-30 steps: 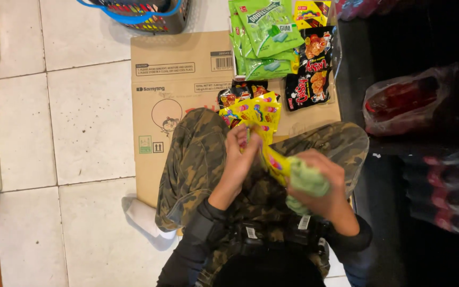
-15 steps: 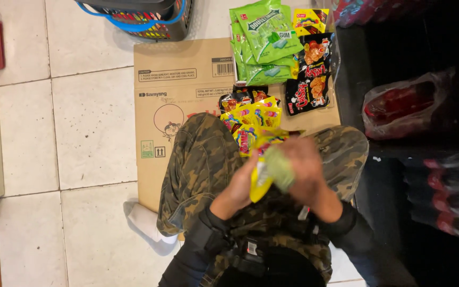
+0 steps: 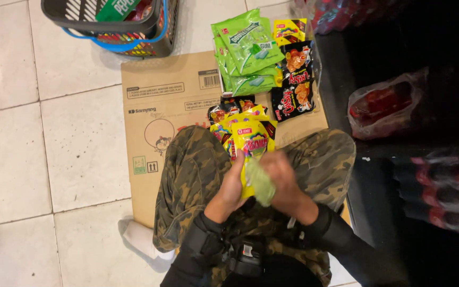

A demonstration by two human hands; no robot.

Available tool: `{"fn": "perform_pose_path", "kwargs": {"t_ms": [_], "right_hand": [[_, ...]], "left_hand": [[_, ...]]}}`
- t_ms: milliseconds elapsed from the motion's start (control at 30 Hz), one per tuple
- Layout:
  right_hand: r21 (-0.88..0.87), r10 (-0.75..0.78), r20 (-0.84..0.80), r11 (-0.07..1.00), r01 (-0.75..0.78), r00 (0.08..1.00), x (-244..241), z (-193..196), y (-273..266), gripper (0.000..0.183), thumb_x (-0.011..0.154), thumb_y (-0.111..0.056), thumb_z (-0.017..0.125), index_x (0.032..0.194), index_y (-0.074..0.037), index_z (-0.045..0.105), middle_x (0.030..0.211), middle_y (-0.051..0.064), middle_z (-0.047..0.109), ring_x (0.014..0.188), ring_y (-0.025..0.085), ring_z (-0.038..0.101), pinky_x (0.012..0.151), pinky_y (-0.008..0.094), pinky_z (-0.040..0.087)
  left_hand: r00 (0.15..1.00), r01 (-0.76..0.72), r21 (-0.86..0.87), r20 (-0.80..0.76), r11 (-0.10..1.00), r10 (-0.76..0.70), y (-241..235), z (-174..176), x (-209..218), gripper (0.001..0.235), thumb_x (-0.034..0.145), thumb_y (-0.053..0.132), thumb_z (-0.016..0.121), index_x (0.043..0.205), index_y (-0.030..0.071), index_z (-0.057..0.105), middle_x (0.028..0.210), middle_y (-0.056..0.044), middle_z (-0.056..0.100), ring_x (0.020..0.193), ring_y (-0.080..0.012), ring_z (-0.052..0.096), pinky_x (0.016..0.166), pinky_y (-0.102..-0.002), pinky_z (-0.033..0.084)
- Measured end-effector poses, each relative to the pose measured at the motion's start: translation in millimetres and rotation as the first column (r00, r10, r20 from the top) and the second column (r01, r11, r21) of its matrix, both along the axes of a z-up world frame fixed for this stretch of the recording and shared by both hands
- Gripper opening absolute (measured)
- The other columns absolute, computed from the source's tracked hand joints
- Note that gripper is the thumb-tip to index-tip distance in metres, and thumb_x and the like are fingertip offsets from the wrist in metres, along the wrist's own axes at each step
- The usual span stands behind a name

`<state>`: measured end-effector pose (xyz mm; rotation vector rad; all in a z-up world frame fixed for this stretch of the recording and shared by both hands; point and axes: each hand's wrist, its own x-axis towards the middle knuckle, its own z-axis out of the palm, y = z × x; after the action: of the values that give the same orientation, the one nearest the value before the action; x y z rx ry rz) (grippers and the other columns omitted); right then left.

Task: The person wipes down various packaged grocery items with a cleaning cloth.

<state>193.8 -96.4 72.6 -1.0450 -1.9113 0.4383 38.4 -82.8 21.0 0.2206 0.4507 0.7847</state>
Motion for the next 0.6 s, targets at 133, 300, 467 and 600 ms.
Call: {"fn": "perform_pose_path", "kwargs": {"t_ms": [133,300,467,600], "right_hand": [[-0.189,-0.298,-0.003,0.938,0.292,0.955,12,-2,20,0.027,0.088,0.000,0.073,0.112,-0.002,0.059,0.111,0.014,0.059,0.106,0.033,0.058,0.091,0.039,0.050],[-0.701,-0.444,-0.441,0.713,0.009,0.779,41,-65,15,0.029,0.102,-0.017,0.067,0.125,-0.002,0.060,0.117,0.009,0.067,0.102,0.015,0.063,0.090,0.031,0.053],[-0.749,-0.630,-0.658,0.494,-0.441,0.413,52,-44,49,0.044,0.102,-0.025,0.055,0.142,-0.006,0.051,0.128,0.006,0.067,0.109,0.016,0.067,0.091,0.035,0.056],[-0.752,-0.556,-0.659,0.496,-0.435,0.506,61,-50,111,0.059,0.090,-0.009,0.066,0.146,-0.005,0.046,0.128,0.008,0.066,0.111,0.019,0.067,0.092,0.038,0.056]], "left_hand": [[0.973,0.071,0.029,-0.221,0.997,-0.062,-2,2,8,0.068,0.108,0.055,0.034,0.154,0.006,0.043,0.142,-0.008,0.058,0.128,-0.0223,0.056,0.111,-0.039,0.043],[0.917,0.240,0.338,-0.386,0.910,-0.099,32,29,15,0.077,0.105,0.062,0.022,0.166,0.014,0.019,0.173,-0.001,0.021,0.157,-0.0160,0.021,0.127,-0.036,0.018],[0.695,0.500,0.528,-0.718,0.687,0.046,83,-5,28,0.072,0.105,0.051,0.041,0.168,0.020,0.024,0.163,-0.015,0.035,0.153,-0.0337,0.029,0.127,-0.044,0.016],[0.415,0.649,0.496,-0.866,0.576,0.279,147,-5,33,0.064,0.099,0.040,0.059,0.159,0.029,0.038,0.149,-0.013,0.049,0.138,-0.0346,0.037,0.119,-0.046,0.023]]}}
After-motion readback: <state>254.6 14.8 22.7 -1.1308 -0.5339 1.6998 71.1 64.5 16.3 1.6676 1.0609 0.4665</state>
